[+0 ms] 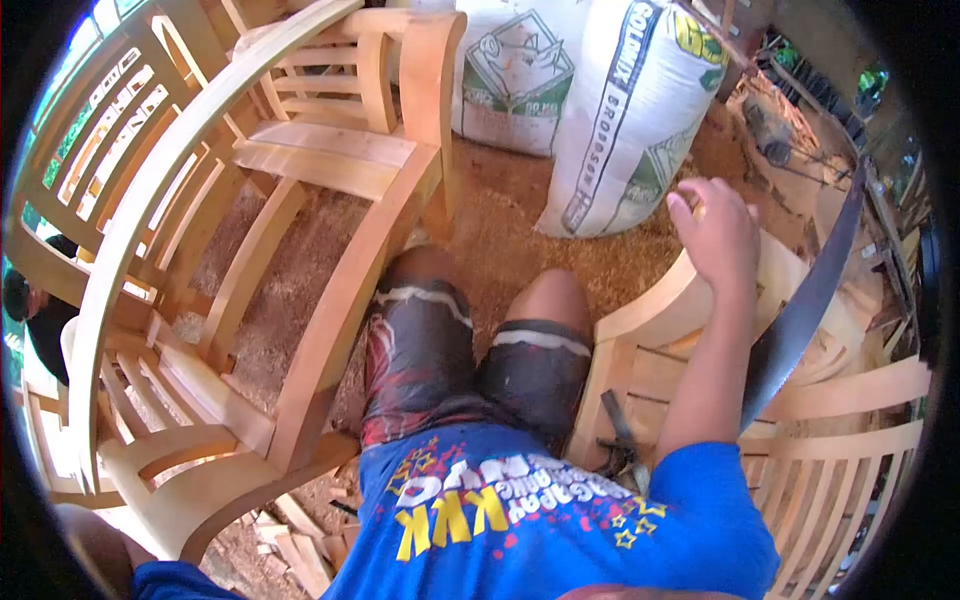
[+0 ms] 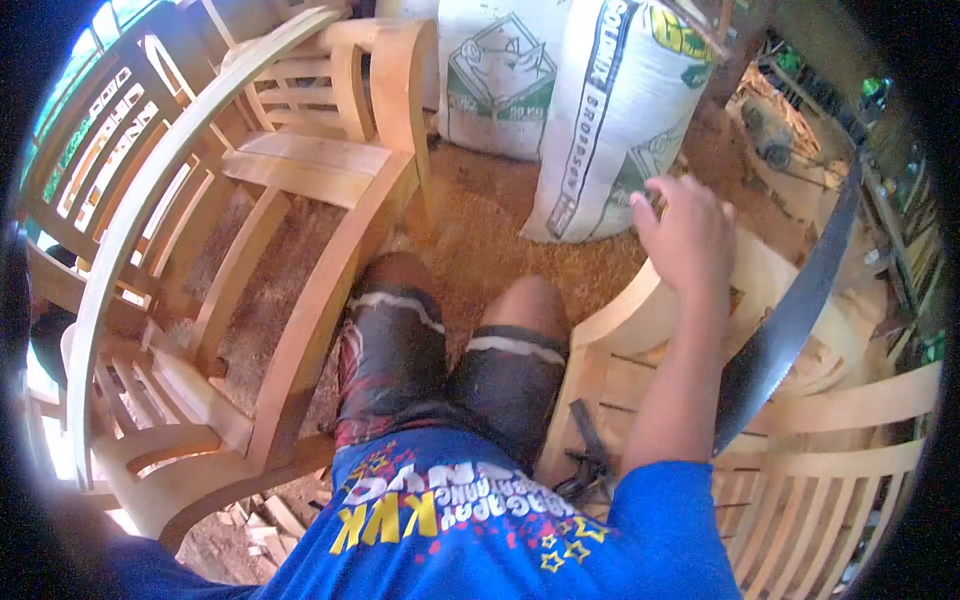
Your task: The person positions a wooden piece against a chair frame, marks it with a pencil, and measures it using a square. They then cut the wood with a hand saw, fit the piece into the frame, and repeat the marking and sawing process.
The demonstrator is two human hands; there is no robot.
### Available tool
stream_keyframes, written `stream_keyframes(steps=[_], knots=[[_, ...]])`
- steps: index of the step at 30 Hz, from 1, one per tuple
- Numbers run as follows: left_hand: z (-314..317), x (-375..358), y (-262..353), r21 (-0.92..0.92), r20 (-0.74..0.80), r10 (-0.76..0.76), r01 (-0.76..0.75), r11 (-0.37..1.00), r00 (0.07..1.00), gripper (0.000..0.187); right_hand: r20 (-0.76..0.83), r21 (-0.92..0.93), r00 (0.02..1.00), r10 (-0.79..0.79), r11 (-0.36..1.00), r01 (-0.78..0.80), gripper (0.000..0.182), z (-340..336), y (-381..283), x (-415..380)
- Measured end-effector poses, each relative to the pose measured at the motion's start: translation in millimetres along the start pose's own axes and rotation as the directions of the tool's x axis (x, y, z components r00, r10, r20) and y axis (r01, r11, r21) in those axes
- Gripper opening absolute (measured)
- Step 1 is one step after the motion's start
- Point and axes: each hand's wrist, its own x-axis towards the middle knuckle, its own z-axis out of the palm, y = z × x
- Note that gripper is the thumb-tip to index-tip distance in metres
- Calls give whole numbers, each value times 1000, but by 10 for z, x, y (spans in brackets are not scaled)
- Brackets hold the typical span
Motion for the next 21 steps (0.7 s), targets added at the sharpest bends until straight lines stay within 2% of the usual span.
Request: stream_keyframes(steps=[5, 7, 9, 11, 13, 14, 15, 16, 17, 18, 19, 21], knots=[[-243, 220, 298, 18, -21, 88, -88, 996, 996, 36, -23, 8, 1000, 5, 1000, -5, 34, 19, -11, 18], [-456, 345, 570, 26, -49, 141, -140, 990, 989, 36, 15, 25, 1000, 13, 1000, -13, 35, 29, -17, 68], [-621, 599, 959, 26, -56, 223, -222, 975, 973, 36, 7, 10, 998, -54, 998, 54, 37, 60, 26, 78], [-669, 846, 1323, -7, -75, 285, -286, 958, 956, 37, 63, -106, 997, -32, 994, 39, 38, 59, -6, 116], [-417, 1177, 1614, -133, -143, 386, -404, 905, 911, 37, 137, -53, 990, 17, 999, -10, 40, 9, -18, 133], [-56, 1532, 1682, -229, -230, 447, -494, 839, 865, 38, 130, -125, 991, 24, 992, -7, 39, 18, -26, 136], [423, 1844, 1691, -274, -354, 496, -595, 756, 793, 38, 111, -22, 994, 7, 1000, -5, 37, 112, 87, 169], [-203, 1002, 2001, -148, 107, 253, -236, 960, 962, 72, 120, -60, 993, 6, 998, 1, 37, 34, 7, 138], [292, 1027, 1813, 255, 12, 304, -297, 920, 953, 105, 93, -59, 996, 8, 998, -3, 35, 38, -12, 118], [435, 1119, 1728, 236, 189, 201, -244, 941, 961, 105, 84, -59, 996, 2, 998, 3, 34, 103, 66, 111], [714, 1215, 1559, 277, 116, 103, -132, 952, 988, 104, 69, -67, 998, -6, 998, 11, 33, 118, 84, 134], [1214, 1348, 1141, 233, -75, 63, -44, 971, 995, 85, 85, -12, 996, 16, 1000, -15, 31, 122, 16, 159]])
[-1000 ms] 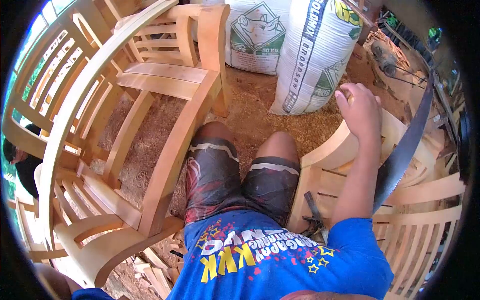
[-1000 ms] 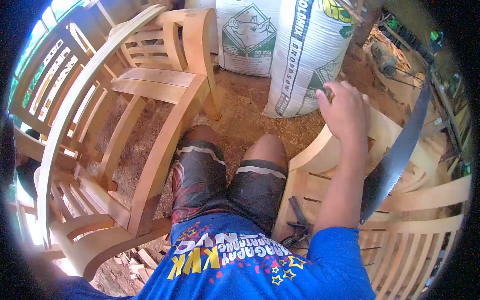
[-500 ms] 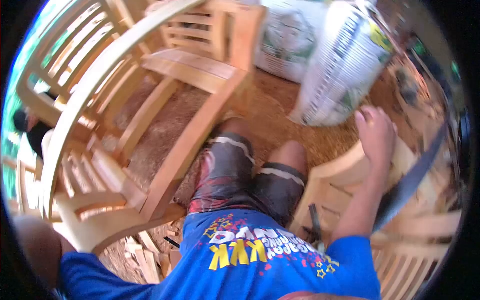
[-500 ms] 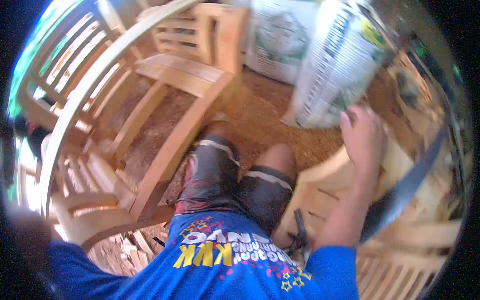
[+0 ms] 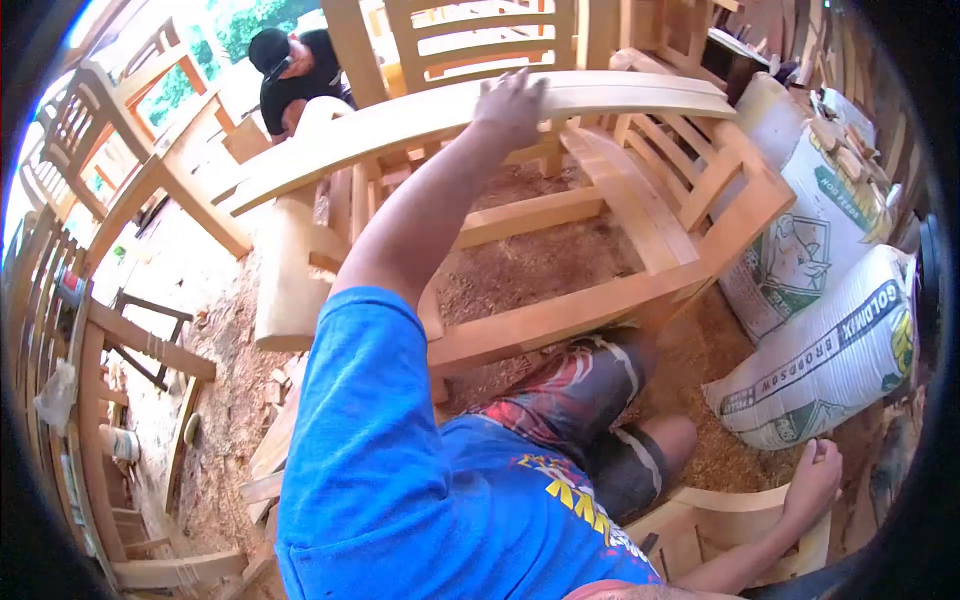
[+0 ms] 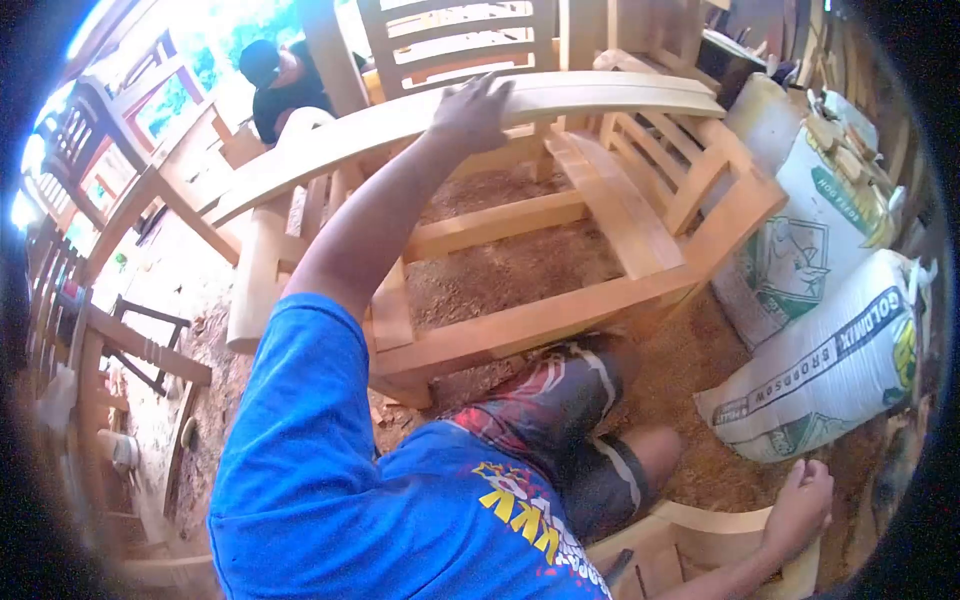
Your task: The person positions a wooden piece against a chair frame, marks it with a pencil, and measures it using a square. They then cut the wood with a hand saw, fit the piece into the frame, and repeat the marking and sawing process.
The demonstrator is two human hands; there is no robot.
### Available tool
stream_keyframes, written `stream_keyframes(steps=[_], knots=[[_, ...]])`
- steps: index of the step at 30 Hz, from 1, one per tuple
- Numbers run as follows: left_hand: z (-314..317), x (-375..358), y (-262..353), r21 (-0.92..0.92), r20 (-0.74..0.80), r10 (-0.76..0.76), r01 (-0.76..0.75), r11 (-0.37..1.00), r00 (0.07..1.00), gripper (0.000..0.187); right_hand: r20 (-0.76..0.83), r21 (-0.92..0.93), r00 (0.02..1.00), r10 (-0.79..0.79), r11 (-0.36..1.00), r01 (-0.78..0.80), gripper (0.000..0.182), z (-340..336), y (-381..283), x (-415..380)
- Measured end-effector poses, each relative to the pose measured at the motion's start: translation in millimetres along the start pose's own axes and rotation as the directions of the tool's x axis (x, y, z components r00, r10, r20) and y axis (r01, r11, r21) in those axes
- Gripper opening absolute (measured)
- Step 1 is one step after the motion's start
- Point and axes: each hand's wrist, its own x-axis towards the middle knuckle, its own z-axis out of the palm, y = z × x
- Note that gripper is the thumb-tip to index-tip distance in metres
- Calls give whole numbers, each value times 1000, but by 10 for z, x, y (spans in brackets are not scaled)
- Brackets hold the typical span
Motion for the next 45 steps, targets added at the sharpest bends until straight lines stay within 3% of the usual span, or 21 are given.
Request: stream_keyframes(steps=[2, 3, 4, 5, 8, 14, 16, 19, 20, 24, 31, 34, 36, 38, 40, 42, 43, 44, 45], knots=[[-125, 93, -20, 1, 280, -49, 51, 999, 959, 62, -44, -43, 999, -14, 999, 12, 29, 25, 39, -15], [-93, 3, -45, -123, 144, -20, 37, 992, 989, 51, -58, -42, 996, -69, 997, 67, 29, -41, 6, -54], [-250, 22, 57, -121, 230, -68, 98, 988, 971, 51, -31, -64, 1000, 4, 998, -6, 29, -218, -203, -138], [-9, 11, -12, -26, 89, -20, 23, 999, 996, 52, -48, -64, 999, 4, 998, -7, 29, -182, -154, -146], [-111, 15, 63, 59, 148, -14, 6, 998, 989, 55, -68, 22, 997, 35, 999, -33, 26, -129, -102, -145], [112, 1, 60, 55, -54, -44, 47, 997, 998, 42, -59, 17, 998, 31, 999, -30, 26, -140, -87, -139], [-61, -4, 132, 52, 63, -75, 71, 996, 995, 37, -53, 24, 997, 52, 998, -51, 28, -170, -105, -135], [44, 6, 71, 49, 61, -58, 55, 997, 996, 30, -31, -3, 999, 16, 1000, -16, 30, -77, -54, -109], [-23, 21, 91, 37, 144, -87, 83, 996, 986, 26, -8, 0, 1000, 28, 1000, -28, 31, -106, -81, -99], [-201, -29, 125, 108, 188, -69, 49, 993, 980, 37, 9, -48, 1000, 10, 999, -9, 33, -43, -42, -81], [-98, -39, 117, 97, 90, -75, 67, 993, 993, 41, -32, -34, 998, -51, 998, 50, 30, -25, 47, -86], [-215, -54, 170, 140, 161, -35, 12, 990, 986, 46, 10, -32, 1000, -25, 999, 25, 29, -89, 0, -99], [-63, -25, 155, 31, 61, 34, -36, 999, 998, 51, -111, 9, 991, -76, 997, 78, 29, -68, 19, -170], [-318, -32, 427, 36, 149, -27, 22, 999, 988, 53, -109, 66, 994, -11, 998, 19, 28, -124, -34, -193], [-659, 124, 729, -175, 228, 152, -113, 978, 962, 51, -166, 8, 986, -14, 1000, 15, 28, -78, -2, -204], [-987, 177, 883, -373, 259, 261, -153, 915, 930, 46, -112, 27, 994, 12, 1000, -9, 30, -191, -100, -205], [-1111, 268, 963, -504, 334, 385, -182, 845, 860, 46, -83, 36, 996, 27, 999, -24, 31, -221, -105, -224], [-1350, 281, 1141, -520, 382, 441, -206, 829, 812, 48, -101, 38, 995, 17, 999, -14, 32, -197, -65, -233], [-1754, 119, 1314, -612, 352, 489, -199, 765, 798, 50, -124, 44, 992, 8, 999, -2, 32, -147, -29, -228]])
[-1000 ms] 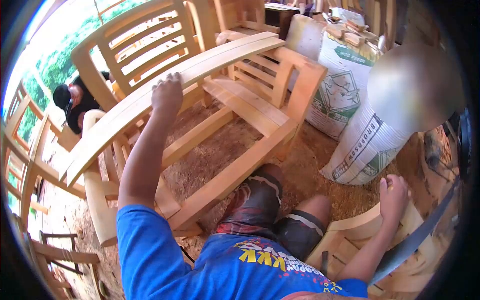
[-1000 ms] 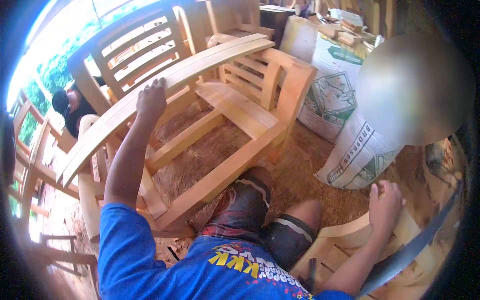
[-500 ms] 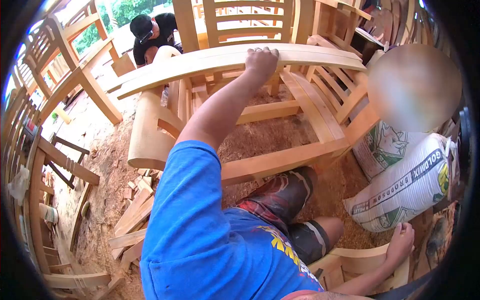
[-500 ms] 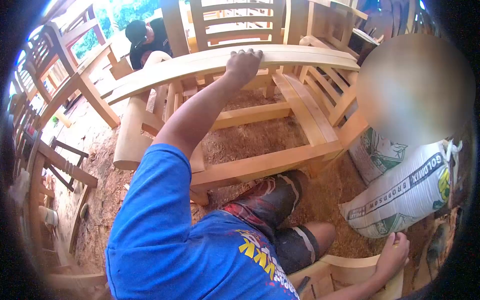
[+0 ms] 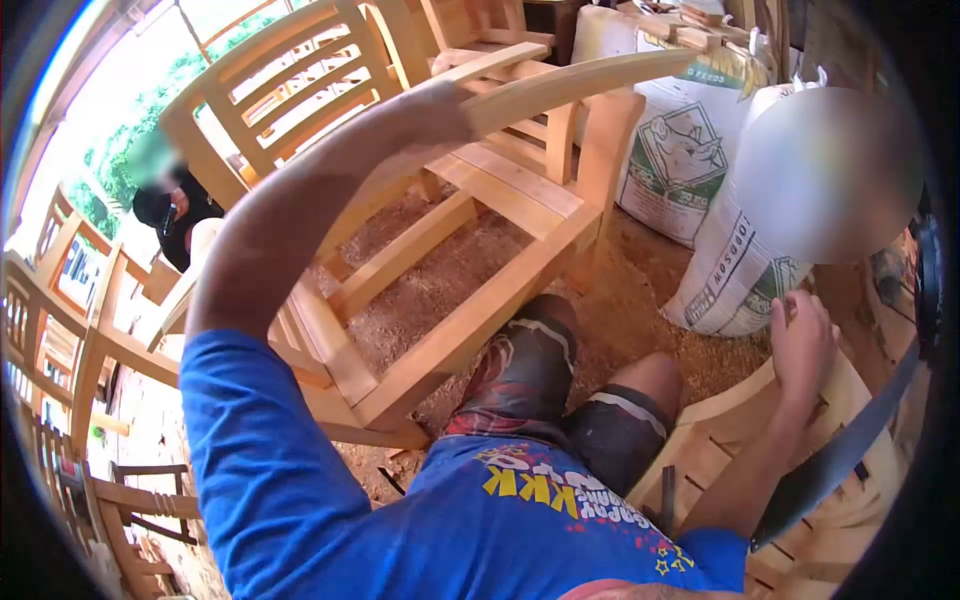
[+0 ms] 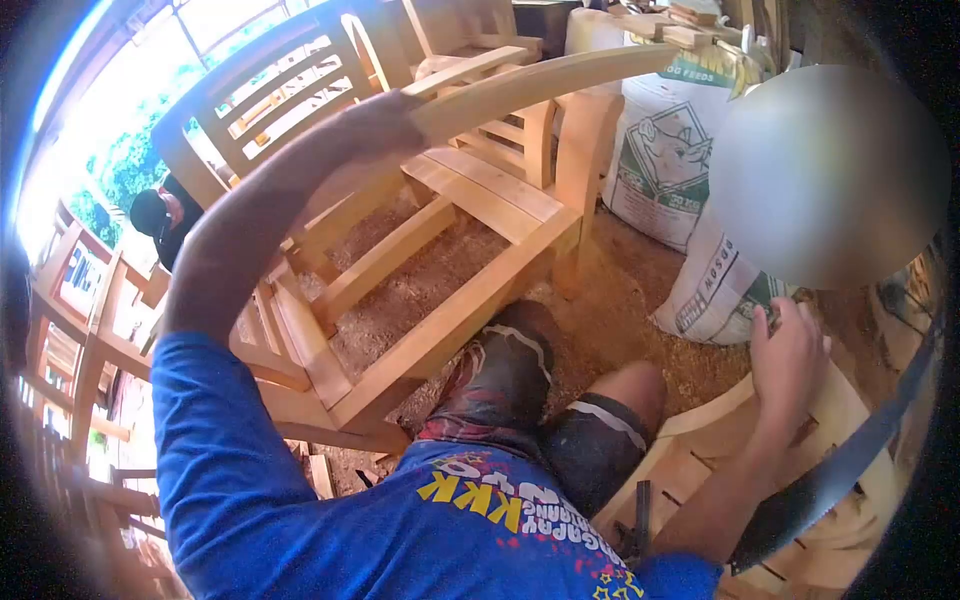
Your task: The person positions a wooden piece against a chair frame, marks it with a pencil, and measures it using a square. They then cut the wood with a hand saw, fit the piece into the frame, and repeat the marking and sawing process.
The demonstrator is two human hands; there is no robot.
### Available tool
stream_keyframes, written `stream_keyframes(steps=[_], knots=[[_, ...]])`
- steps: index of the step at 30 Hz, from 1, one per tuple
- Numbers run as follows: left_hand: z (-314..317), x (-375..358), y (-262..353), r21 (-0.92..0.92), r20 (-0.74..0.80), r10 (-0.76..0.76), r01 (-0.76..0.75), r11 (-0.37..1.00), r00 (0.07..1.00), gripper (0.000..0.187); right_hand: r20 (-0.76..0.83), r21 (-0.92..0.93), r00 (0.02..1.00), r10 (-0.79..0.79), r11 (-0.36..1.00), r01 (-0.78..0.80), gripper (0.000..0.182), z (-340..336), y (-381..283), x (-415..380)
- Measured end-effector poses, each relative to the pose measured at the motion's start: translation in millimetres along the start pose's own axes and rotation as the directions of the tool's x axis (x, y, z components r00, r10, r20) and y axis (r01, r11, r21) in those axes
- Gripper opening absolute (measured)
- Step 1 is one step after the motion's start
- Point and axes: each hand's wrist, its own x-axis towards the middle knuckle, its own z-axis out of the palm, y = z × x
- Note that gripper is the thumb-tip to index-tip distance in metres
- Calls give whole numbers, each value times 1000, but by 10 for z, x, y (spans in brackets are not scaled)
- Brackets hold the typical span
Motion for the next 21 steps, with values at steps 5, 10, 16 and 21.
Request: stream_keyframes(steps=[5, 10, 16, 21], knots=[[59, 471, 817, -45, -42, 214, -216, 975, 976, 55, -60, -42, 998, -14, 999, 11, 33, 124, 76, 12], [246, 992, 1627, -147, -203, 450, -481, 864, 870, 54, 6, -10, 1000, -28, 1000, 28, 34, 65, 70, 42], [546, 904, 2203, -859, -385, 87, -391, 331, 919, 54, 17, -24, 1000, 1, 1000, -1, 33, 27, 4, 43], [822, 1023, 2180, -809, -585, 1, -584, 64, 811, 53, 49, 1, 997, 59, 998, -59, 39, 61, -16, 100]])
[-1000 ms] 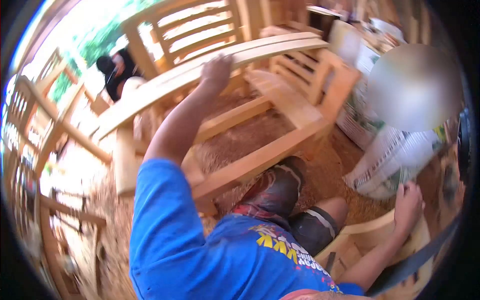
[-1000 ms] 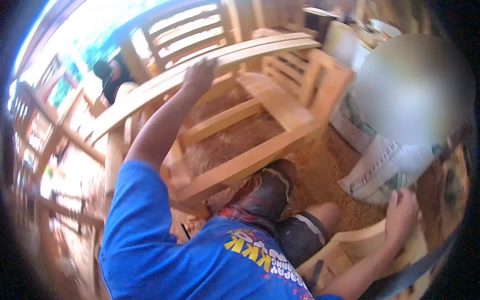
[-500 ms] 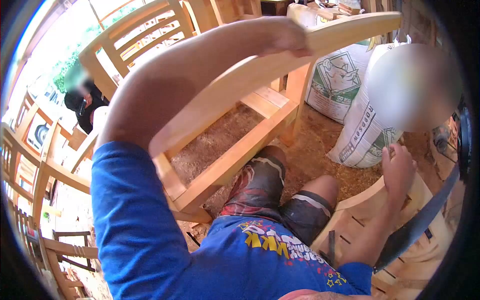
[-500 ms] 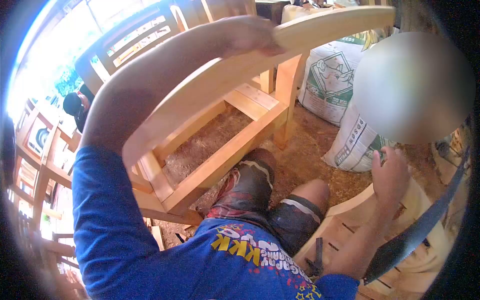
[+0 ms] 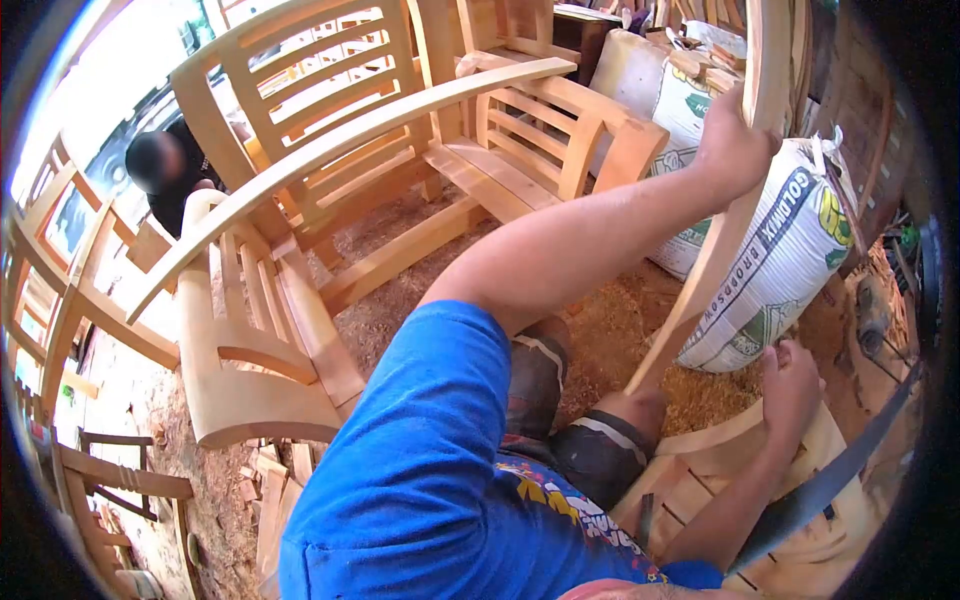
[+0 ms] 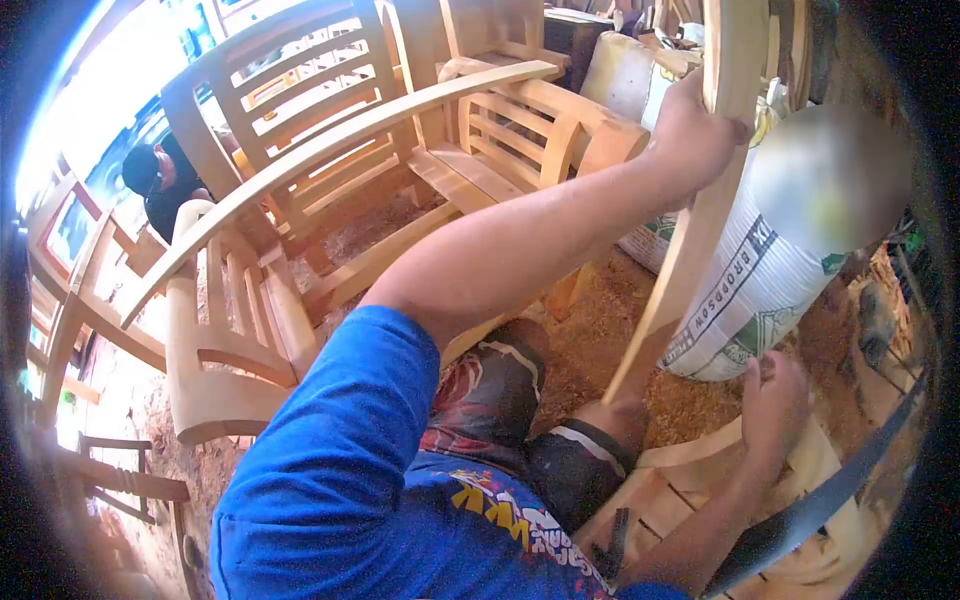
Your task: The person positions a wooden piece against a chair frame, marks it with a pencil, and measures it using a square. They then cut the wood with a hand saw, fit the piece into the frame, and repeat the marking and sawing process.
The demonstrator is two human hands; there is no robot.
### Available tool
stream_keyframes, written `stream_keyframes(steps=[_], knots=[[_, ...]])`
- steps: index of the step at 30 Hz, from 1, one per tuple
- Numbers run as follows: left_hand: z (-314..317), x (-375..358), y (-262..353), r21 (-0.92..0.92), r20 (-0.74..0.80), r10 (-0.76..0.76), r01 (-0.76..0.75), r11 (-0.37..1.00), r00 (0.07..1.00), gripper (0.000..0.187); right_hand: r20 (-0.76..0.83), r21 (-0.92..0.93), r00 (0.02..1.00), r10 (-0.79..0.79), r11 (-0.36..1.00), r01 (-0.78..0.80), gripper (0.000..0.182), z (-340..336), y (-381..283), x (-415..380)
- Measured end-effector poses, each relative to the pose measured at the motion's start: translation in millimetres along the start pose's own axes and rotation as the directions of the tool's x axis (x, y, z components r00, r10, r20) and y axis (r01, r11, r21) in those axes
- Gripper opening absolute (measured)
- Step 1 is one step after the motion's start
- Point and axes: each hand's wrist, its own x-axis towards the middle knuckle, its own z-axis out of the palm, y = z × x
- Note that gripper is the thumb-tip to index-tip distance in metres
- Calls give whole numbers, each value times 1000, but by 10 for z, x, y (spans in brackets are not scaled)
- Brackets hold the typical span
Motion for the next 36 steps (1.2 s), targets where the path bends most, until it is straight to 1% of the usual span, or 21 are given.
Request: stream_keyframes(steps=[2, 3, 5, 7, 9, 11, 12, 14, 16, 18, 20, 21, 23, 26, 27, 29, 30, 32, 33, 35, 36], knots=[[-52, -12, -11, -143, 20, 2, 1, 990, 1000, 52, 93, 73, 989, 118, 989, -125, 54, -184, -228, -28], [-59, -33, -28, -148, -4, 9, -10, 989, 1000, 53, -19, 150, 1000, 5, 989, -2, 62, -123, -267, -12], [-70, -101, -82, -154, -49, 16, -24, 988, 999, 54, -251, 261, 948, -194, 930, 259, 80, 137, -354, -12], [-18, -186, -240, -139, -136, 6, -25, 990, 991, 57, -359, 273, 887, -290, 876, 397, 87, 237, -706, 45], [-19, -352, -304, -135, -179, -10, -14, 991, 984, 61, -396, 316, 868, -300, 842, 436, 90, 417, -961, 181], [-40, -521, -432, -148, -198, -39, 10, 989, 979, 58, -357, 396, 904, -238, 837, 377, 88, 689, -1094, 286], [-79, -543, -527, -156, -207, -51, 18, 988, 977, 56, -261, 411, 942, -210, 859, 306, 87, 770, -1068, 312], [-337, -489, -817, -239, -106, -140, 111, 965, 984, 54, -67, 418, 987, -147, 894, 162, 86, 943, -891, 374], [-676, -565, -743, -288, 0, -295, 282, 915, 956, 51, -48, 444, 992, -120, 887, 129, 75, 1210, -691, 310], [-952, -583, -995, -304, -39, -349, 322, 897, 936, 50, -5, 437, 996, -93, 896, 86, 67, 1342, -558, 250], [-1181, -709, -1244, -376, -87, -372, 315, 871, 924, 51, 45, 337, 995, -87, 939, 66, 63, 1481, -415, 214], [-1278, -799, -1367, -361, -110, -409, 347, 865, 906, 53, 70, 287, 994, -88, 956, 64, 61, 1548, -365, 221], [-1431, -1002, -1543, -339, -171, -489, 415, 844, 855, 57, 84, 295, 993, -79, 954, 51, 59, 1690, -277, 232], [-1598, -1084, -1514, -352, -252, -369, 270, 896, 895, 64, 160, 251, 984, -75, 967, 33, 52, 1705, -301, 273], [-1652, -1108, -1527, -323, -258, -351, 263, 909, 900, 65, 199, 225, 977, -75, 974, 29, 49, 1689, -322, 260], [-1824, -1058, -1527, -250, -275, -294, 228, 941, 915, 68, 263, 281, 962, -79, 960, 2, 41, 1750, -318, 267], [-1901, -1054, -1529, -253, -270, -332, 266, 930, 904, 67, 291, 312, 953, -81, 950, -14, 37, 1805, -297, 267], [-2024, -1067, -1552, -261, -247, -409, 347, 901, 878, 67, 269, 213, 955, -126, 975, 68, 32, 1941, -204, 248], [-2079, -1087, -1584, -198, -300, -394, 347, 917, 869, 68, 259, 162, 955, -145, 981, 105, 29, 2038, -118, 228], [-2200, -1139, -1694, -72, -401, -353, 355, 932, 846, 71, 355, 130, 932, -68, 991, 23, 28, 2435, 289, 226], [-2284, -1157, -1736, -17, -432, -345, 375, 927, 833, 73, 400, 109, 916, -29, 994, -16, 28, 2436, 268, 212]])
